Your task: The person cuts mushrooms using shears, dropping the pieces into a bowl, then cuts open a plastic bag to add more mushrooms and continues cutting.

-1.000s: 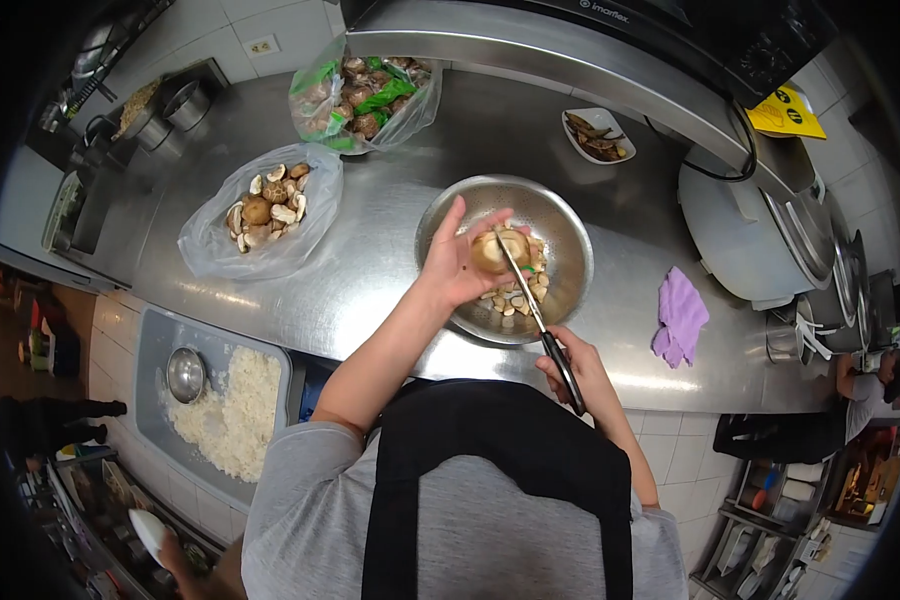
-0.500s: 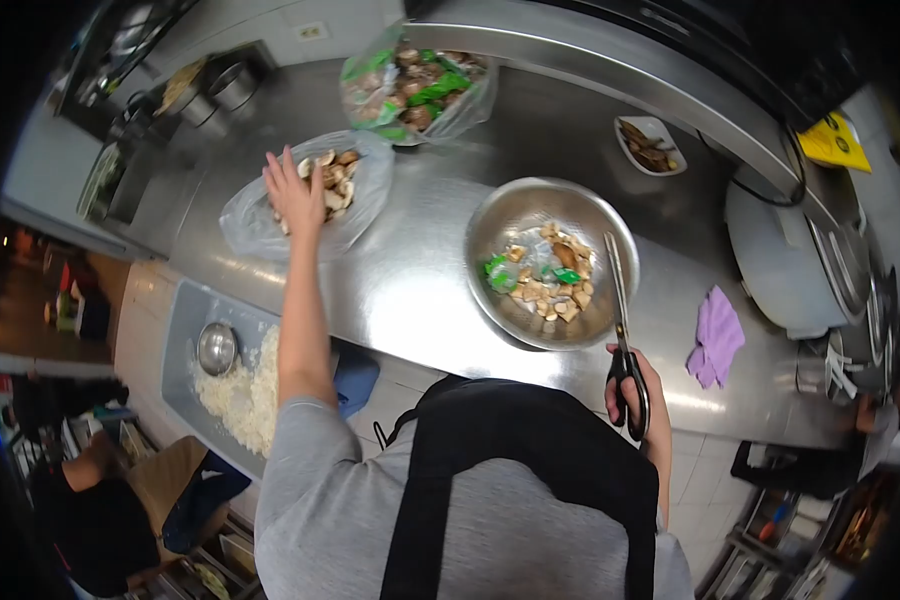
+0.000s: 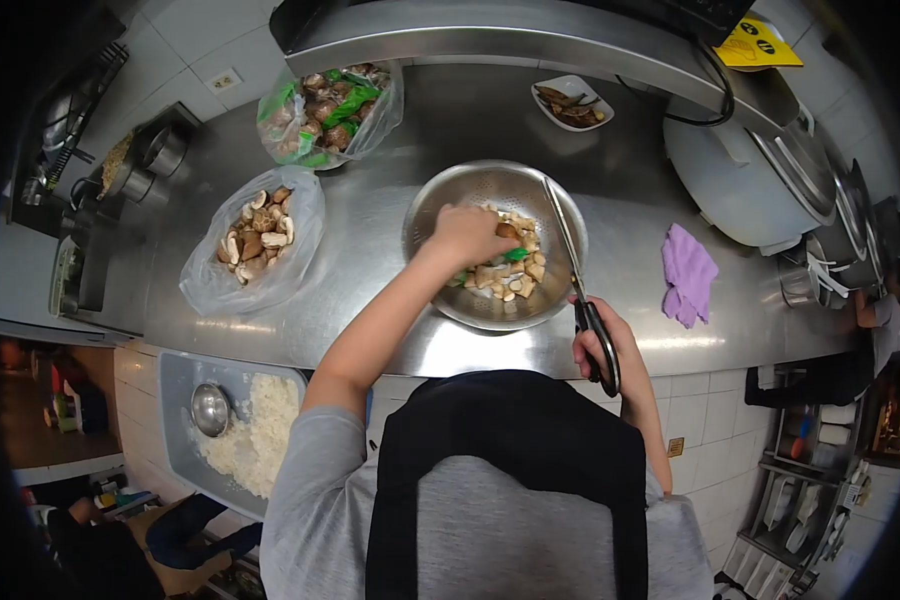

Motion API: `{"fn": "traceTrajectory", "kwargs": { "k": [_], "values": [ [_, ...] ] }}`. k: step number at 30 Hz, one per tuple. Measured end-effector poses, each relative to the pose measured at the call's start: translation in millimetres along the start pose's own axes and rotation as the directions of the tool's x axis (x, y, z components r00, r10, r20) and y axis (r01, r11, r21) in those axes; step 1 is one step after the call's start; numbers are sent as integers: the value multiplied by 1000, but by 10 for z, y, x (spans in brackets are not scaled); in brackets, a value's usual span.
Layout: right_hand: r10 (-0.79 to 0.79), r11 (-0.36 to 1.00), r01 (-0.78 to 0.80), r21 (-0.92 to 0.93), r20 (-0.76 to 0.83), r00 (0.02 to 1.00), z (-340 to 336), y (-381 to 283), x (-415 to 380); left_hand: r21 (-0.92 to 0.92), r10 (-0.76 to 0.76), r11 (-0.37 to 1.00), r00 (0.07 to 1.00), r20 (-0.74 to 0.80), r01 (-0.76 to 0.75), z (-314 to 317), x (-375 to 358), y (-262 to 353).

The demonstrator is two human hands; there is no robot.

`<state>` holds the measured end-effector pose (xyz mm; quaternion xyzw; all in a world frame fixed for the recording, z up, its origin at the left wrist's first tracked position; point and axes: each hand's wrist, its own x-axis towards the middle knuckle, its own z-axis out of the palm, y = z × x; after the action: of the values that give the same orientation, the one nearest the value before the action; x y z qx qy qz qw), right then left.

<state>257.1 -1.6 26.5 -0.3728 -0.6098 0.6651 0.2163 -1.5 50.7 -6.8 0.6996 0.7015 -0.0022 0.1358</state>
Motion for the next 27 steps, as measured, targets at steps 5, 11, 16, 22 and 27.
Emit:
{"fn": "traceTrajectory", "kwargs": {
  "k": [5,11,16,22,27],
  "values": [
    [-45,999,42,-30,-132,990,-137,42,-356,69,113,992,990,-85,-107,127,252,152],
    [-41,877,-74,-474,-228,973,-98,153,-411,-898,116,412,987,-113,-151,-73,-59,-55],
    [-82,757,-34,-652,-146,986,68,51,-208,-992,50,-31,991,-121,-119,-134,-381,-64],
    [-135,682,9,-731,-114,984,158,67,-54,-963,-144,-85,960,-241,-255,-64,-470,96],
    [-292,544,72,-836,-108,950,170,192,64,-962,-275,-182,950,-149,-204,69,-413,214]
  ]
}}
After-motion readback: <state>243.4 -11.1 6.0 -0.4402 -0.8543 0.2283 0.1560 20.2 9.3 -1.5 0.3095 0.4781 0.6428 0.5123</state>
